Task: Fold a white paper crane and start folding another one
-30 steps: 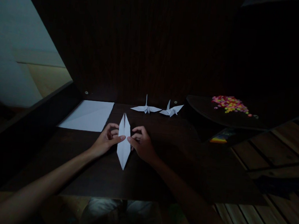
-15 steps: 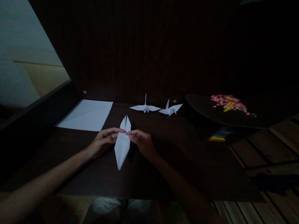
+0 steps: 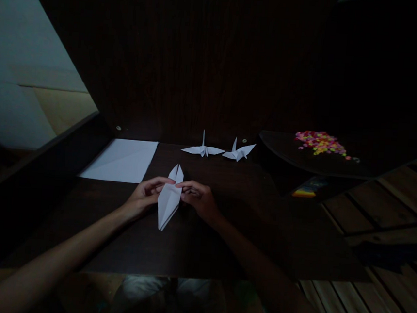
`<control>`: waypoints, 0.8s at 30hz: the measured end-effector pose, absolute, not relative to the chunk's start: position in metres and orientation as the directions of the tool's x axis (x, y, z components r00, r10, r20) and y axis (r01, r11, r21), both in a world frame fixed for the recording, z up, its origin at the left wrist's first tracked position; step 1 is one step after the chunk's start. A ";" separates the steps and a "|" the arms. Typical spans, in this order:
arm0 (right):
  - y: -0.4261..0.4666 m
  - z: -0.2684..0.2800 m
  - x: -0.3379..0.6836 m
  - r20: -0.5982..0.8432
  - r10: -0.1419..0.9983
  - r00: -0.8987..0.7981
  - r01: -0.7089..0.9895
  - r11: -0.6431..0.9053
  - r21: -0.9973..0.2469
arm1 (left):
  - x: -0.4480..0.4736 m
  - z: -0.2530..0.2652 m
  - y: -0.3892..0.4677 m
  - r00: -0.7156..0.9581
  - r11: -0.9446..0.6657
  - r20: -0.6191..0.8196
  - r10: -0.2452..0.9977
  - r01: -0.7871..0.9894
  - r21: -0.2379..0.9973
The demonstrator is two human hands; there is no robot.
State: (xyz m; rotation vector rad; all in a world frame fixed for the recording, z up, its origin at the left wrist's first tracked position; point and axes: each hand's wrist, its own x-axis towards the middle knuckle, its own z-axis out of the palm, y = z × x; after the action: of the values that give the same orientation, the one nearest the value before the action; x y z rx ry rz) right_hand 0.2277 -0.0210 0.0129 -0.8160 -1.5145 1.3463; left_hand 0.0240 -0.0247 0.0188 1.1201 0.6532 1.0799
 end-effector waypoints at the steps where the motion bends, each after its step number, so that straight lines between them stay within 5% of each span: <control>1: -0.021 0.013 0.228 0.206 0.910 -0.360 -0.096 0.183 -0.978 | 0.024 0.019 -0.025 0.365 0.039 0.088 0.927 -0.328 0.944; 24: -0.021 0.011 0.226 0.284 0.891 -0.354 -0.102 0.265 -0.959 | 0.023 0.018 -0.022 0.332 -0.143 0.198 0.922 -0.184 0.973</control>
State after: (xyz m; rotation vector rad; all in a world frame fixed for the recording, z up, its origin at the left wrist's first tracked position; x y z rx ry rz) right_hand 0.2262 -0.0205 0.0114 -0.7566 -1.5563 1.2734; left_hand 0.0232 -0.0222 0.0176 1.3638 0.7441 1.1320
